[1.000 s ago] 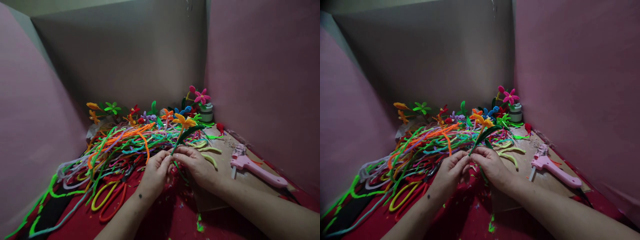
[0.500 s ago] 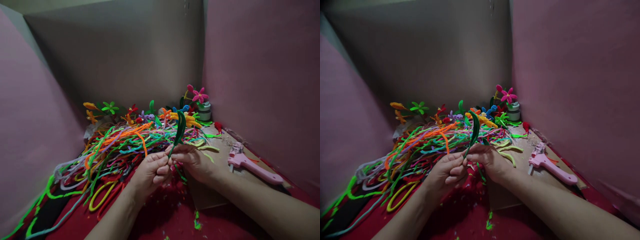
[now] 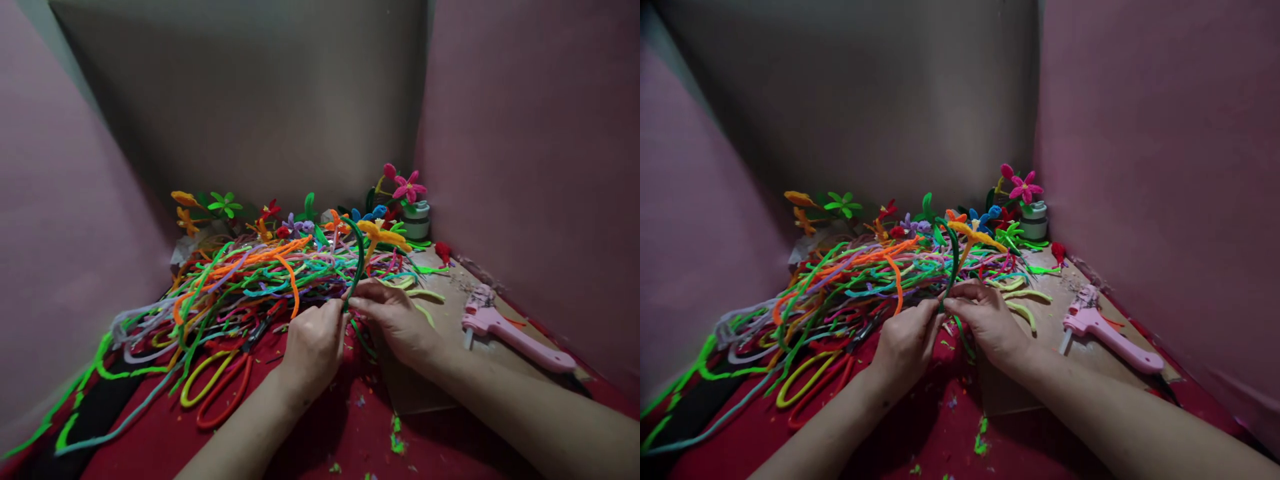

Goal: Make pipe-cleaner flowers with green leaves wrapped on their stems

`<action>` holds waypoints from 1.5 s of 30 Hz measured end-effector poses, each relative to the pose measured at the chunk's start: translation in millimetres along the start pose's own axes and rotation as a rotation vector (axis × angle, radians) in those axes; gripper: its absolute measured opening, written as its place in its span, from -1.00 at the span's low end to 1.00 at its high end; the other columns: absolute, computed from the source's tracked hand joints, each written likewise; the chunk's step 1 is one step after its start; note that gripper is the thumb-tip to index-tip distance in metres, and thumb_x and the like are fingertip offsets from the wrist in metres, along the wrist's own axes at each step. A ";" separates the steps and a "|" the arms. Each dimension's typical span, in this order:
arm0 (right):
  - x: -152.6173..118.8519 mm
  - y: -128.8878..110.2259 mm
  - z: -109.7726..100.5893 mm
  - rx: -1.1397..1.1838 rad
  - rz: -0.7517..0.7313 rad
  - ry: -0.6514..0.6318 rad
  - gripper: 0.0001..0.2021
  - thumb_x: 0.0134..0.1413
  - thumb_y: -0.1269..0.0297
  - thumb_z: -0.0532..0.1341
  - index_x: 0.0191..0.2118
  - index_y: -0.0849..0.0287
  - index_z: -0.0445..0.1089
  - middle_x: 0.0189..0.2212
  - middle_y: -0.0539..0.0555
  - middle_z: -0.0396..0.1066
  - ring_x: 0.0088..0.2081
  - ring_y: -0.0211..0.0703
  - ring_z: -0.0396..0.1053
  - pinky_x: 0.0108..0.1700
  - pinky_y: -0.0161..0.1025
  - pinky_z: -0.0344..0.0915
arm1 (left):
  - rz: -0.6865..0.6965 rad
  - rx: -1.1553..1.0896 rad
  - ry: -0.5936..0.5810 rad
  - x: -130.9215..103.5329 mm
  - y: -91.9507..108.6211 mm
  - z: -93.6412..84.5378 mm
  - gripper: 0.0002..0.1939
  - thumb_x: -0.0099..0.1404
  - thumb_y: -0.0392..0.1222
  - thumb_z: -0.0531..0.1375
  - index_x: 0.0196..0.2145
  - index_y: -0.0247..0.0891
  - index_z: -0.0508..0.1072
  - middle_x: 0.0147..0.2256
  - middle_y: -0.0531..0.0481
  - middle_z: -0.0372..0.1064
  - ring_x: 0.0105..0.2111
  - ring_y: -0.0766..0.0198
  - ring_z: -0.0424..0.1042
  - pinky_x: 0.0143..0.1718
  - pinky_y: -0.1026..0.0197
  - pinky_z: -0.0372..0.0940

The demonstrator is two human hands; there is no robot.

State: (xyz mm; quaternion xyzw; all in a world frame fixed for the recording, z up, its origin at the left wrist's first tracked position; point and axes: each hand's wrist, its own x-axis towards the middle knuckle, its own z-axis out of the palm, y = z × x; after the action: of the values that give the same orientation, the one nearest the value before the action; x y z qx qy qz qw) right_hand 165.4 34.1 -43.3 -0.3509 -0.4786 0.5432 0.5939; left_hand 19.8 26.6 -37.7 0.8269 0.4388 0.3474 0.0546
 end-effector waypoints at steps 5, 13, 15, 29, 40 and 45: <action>-0.8 -4.2 -0.7 -0.148 -0.058 -0.027 -0.92 -0.09 0.30 0.25 -0.41 0.15 0.47 -0.42 0.00 0.42 -0.27 -0.12 0.32 -0.13 -0.17 0.17 | -0.140 -0.274 -0.006 3.9 5.7 -2.7 -0.83 0.25 -0.19 0.05 -0.41 -0.22 0.41 -0.58 0.04 0.27 -0.58 0.34 0.23 -0.49 0.29 0.08; -0.5 -7.2 0.5 0.009 0.016 -0.167 -0.91 -0.08 0.33 0.24 -0.39 0.15 0.49 -0.49 -0.01 0.41 -0.33 -0.18 0.34 -0.18 -0.20 0.20 | -0.632 -1.349 -0.276 12.1 10.5 -9.3 -0.81 0.18 -0.16 0.14 -0.52 -0.31 0.30 -0.71 0.17 0.16 -0.79 0.52 0.06 -0.72 0.41 -0.03; -0.2 -5.8 1.8 0.151 0.086 -0.211 -0.89 -0.12 0.33 0.27 -0.36 0.14 0.49 -0.51 -0.02 0.41 -0.38 -0.21 0.34 -0.22 -0.22 0.23 | -0.665 -1.547 -0.387 12.1 6.6 -9.9 -0.84 0.18 -0.17 0.14 -0.48 -0.31 0.31 -0.73 0.22 0.08 -0.82 0.56 -0.07 -0.74 0.42 -0.09; -3.1 -5.8 2.5 -0.108 0.028 -0.022 -0.90 -0.09 0.26 0.25 -0.43 0.14 0.48 -0.47 -0.01 0.42 -0.34 -0.14 0.32 -0.18 -0.20 0.18 | -0.034 -0.114 0.060 -1.1 -0.9 1.1 -0.82 0.21 -0.24 0.08 -0.32 -0.22 0.48 -0.52 -0.09 0.34 -0.49 0.21 0.28 -0.36 0.24 0.11; -2.7 -3.7 4.8 0.143 0.136 -0.155 -0.80 -0.06 0.27 0.26 -0.25 0.13 0.49 -0.36 0.04 0.48 -0.35 -0.18 0.38 -0.24 -0.22 0.26 | -0.499 -0.931 -0.144 14.7 14.8 -13.8 -0.84 0.18 -0.18 0.11 -0.50 -0.30 0.37 -0.70 0.15 0.16 -0.74 0.46 0.11 -0.68 0.39 0.04; -0.1 -2.8 3.2 0.177 0.177 -0.204 -0.71 -0.10 0.28 0.28 -0.16 0.15 0.46 -0.46 0.03 0.48 -0.41 -0.20 0.40 -0.28 -0.22 0.28 | -0.588 -1.390 -0.293 15.1 6.4 -11.5 -0.86 0.13 -0.18 0.18 -0.47 -0.33 0.36 -0.71 0.19 0.13 -0.79 0.53 0.02 -0.72 0.41 0.10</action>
State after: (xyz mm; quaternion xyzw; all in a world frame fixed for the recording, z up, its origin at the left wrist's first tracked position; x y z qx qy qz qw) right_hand 163.2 33.3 -39.8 -0.2809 -0.4537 0.6665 0.5206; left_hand 22.8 31.8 -18.5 0.4895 0.3094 0.4013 0.7096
